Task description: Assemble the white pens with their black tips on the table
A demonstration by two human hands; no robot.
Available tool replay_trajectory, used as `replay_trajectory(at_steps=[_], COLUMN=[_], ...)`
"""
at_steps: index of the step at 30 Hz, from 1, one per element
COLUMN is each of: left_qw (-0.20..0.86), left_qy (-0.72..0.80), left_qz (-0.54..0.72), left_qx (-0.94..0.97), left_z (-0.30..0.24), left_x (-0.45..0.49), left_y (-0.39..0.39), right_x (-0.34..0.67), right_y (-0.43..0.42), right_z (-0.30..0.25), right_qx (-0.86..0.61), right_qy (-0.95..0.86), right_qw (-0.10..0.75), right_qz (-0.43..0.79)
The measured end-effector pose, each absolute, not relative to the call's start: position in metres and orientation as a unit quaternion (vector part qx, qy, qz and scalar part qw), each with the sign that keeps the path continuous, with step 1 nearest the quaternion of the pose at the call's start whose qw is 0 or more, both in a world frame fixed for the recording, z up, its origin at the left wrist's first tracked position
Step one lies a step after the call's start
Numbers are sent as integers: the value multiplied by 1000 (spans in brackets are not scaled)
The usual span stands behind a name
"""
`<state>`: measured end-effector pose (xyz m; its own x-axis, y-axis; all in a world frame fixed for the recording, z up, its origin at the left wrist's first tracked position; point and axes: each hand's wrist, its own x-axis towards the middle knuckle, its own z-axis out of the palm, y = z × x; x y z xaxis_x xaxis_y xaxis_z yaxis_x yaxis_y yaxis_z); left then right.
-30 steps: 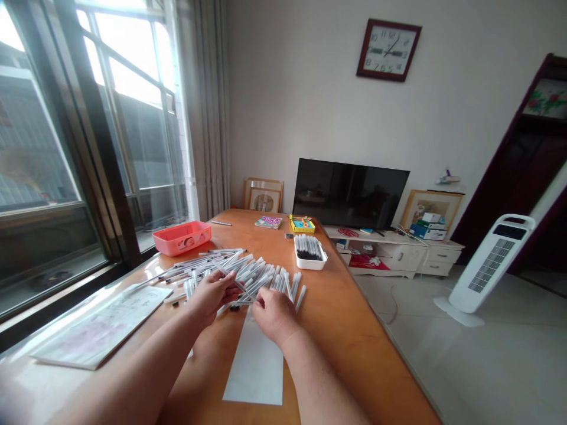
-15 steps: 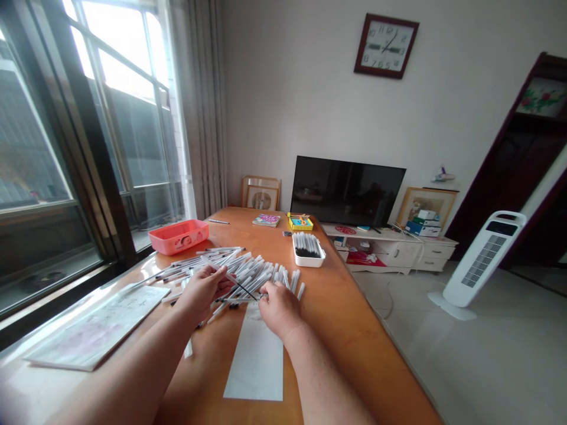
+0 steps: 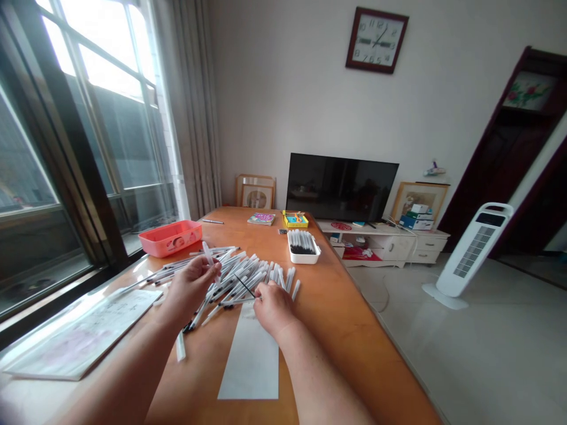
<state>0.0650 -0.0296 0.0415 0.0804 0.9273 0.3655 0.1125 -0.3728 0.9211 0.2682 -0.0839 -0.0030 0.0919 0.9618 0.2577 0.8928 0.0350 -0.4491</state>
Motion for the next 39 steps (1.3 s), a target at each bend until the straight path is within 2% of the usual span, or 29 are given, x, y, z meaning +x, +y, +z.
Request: replay_trajectory(at_steps=[9,13,17,27,36,39], left_qw=[321,252,239,119,98,105], left_qy=[431,440,442,441,432,428], left_qz=[276,202,144,205,208,229], left_qx=[797,838,853,866,872,868], left_z=[22,17,19,18,19,27], left_x=[67,69,75,79,83,86], left_y=[-36,-41,-46,-38,-37,-41], right_x=[281,282,284,296,304,302], right_y=[-80,-83,-83,-80,-77,-76], right_z=[0,2,4,3,4,1], right_qx=[-700,-707,-712,-744,-722,-727], right_qy=[-634,-623,-610,-547,-517,-492], right_qw=[320,325,337,374,455,470], right_qz=[83,82,83,83,66,96])
